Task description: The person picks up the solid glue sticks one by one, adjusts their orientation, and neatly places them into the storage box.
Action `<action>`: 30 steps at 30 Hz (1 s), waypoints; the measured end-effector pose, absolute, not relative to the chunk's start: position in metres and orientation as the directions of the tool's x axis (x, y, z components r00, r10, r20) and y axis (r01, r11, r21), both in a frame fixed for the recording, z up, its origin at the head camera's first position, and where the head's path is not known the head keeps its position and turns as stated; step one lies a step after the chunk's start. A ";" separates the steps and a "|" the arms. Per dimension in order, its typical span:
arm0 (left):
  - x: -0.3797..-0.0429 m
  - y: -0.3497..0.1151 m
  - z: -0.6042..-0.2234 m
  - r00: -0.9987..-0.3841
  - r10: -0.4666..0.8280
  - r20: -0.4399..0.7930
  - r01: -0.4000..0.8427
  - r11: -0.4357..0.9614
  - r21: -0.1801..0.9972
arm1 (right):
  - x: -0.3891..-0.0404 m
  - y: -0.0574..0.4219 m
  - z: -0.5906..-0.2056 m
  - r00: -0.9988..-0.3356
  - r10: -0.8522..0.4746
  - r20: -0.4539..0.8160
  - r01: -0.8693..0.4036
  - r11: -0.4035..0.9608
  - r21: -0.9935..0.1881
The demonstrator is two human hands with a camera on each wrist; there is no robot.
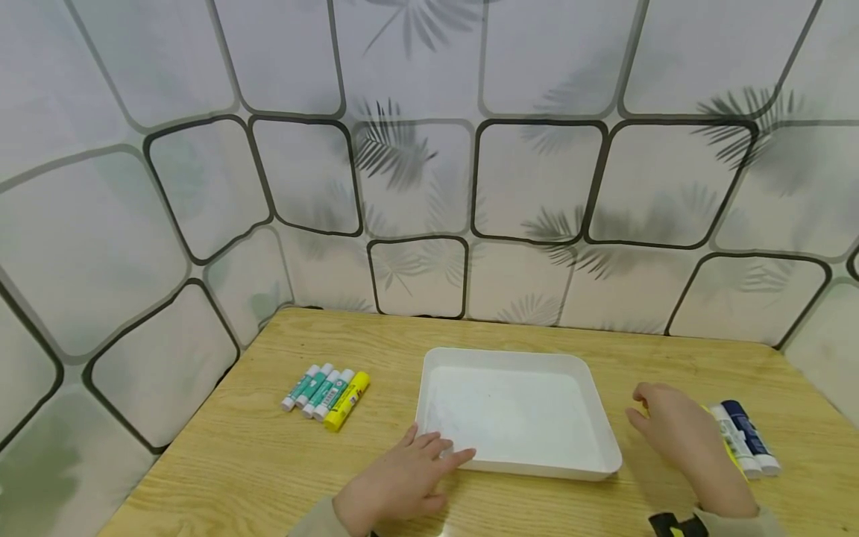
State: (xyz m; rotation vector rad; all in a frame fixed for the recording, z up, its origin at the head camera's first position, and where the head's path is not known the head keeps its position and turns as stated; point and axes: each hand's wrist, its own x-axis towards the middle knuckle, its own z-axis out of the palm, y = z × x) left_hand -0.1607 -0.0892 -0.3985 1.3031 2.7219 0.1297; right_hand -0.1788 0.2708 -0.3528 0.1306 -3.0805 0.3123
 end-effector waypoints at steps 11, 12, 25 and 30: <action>-0.160 -0.090 -0.398 -0.619 0.782 -0.069 0.770 0.622 0.139 | -0.182 0.277 -0.357 -1.000 -0.005 0.024 -0.010 0.983 -0.182; -0.160 -0.090 -0.398 -0.619 0.782 -0.070 0.770 0.622 0.141 | -0.183 0.278 -0.358 -1.000 0.001 0.019 -0.002 0.984 -0.179; -0.160 -0.090 -0.397 -0.619 0.782 -0.068 0.770 0.622 0.144 | -0.190 0.292 -0.366 -0.991 0.097 -0.092 0.112 0.979 -0.170; -0.160 -0.090 -0.397 -0.616 0.785 -0.066 0.772 0.618 0.148 | -0.191 0.295 -0.369 -0.990 0.101 -0.103 0.118 0.979 -0.169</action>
